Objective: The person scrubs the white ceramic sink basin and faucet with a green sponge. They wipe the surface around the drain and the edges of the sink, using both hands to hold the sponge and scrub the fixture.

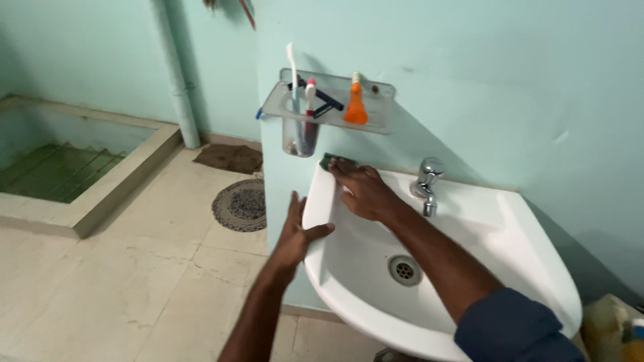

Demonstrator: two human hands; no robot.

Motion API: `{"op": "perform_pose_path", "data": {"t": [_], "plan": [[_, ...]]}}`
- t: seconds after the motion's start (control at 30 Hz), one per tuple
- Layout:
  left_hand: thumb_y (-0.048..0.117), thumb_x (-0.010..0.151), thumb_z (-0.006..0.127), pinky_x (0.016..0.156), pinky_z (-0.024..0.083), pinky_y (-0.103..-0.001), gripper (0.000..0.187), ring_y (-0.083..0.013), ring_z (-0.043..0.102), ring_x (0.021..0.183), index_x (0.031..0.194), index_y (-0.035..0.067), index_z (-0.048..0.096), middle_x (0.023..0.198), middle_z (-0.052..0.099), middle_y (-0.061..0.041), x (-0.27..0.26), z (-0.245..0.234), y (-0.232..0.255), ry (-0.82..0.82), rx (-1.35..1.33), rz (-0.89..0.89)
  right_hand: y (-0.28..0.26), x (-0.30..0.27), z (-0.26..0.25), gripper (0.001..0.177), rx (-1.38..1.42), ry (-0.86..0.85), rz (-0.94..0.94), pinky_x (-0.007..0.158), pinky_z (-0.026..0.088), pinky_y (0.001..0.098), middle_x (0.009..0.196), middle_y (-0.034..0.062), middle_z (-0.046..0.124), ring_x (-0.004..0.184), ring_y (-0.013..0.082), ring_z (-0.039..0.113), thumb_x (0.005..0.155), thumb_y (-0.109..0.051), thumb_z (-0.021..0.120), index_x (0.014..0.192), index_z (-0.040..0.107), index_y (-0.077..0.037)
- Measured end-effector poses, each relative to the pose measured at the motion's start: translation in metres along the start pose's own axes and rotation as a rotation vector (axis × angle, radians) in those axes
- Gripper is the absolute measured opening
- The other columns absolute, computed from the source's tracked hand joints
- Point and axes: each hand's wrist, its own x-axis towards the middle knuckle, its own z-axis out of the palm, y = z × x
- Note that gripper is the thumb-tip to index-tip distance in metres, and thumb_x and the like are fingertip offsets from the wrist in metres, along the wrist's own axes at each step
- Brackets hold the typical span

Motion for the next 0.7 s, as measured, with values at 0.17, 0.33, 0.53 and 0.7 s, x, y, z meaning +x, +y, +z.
{"op": "perform_pose_path", "data": {"t": [0.17, 0.33, 0.53, 0.7], "plan": [[0.008, 0.069, 0.072, 0.11, 0.049, -0.045, 0.118, -0.0393, 0.05, 0.14, 0.164, 0.009, 0.002, 0.162, 0.036, -0.026, -0.001, 0.006, -0.014, 0.047, -0.222, 0.126, -0.008, -0.006, 0.004, 0.063, 0.286, -0.085, -0.105, 0.117, 0.047, 0.0439, 0.152, 0.0076, 0.062, 0.142, 0.0188, 0.057, 0.08, -0.001, 0.055, 0.139, 0.067, -0.02], [0.012, 0.069, 0.075, 0.11, 0.049, -0.049, 0.121, -0.0352, 0.032, 0.149, 0.165, 0.015, 0.0, 0.168, 0.016, -0.015, -0.001, 0.002, -0.011, 0.069, -0.056, 0.153, -0.017, -0.005, -0.002, 0.071, -0.118, 0.021, 0.022, 0.109, 0.035, 0.0517, 0.155, 0.0168, 0.049, 0.142, 0.0248, 0.047, 0.078, -0.002, 0.063, 0.148, 0.05, -0.008], [0.023, 0.076, 0.087, 0.123, 0.012, -0.055, 0.121, -0.0412, -0.003, 0.156, 0.161, 0.009, 0.003, 0.171, 0.002, -0.021, 0.01, -0.018, 0.006, -0.017, 0.718, 0.557, -0.036, 0.0, -0.015, 0.064, 0.009, -0.155, 0.074, 0.112, 0.028, 0.0548, 0.157, 0.0072, 0.051, 0.137, 0.0241, 0.052, 0.081, -0.004, 0.063, 0.142, 0.059, -0.021], [0.026, 0.08, 0.083, 0.125, 0.011, -0.055, 0.113, -0.0371, -0.001, 0.16, 0.164, 0.01, 0.009, 0.173, 0.006, -0.018, 0.016, -0.013, 0.016, -0.15, 1.071, 0.507, -0.039, -0.002, -0.018, 0.07, 0.086, -0.212, 0.144, 0.115, 0.029, 0.0506, 0.136, 0.0151, 0.066, 0.125, 0.0319, 0.059, 0.072, 0.005, 0.059, 0.14, 0.061, -0.011]]}}
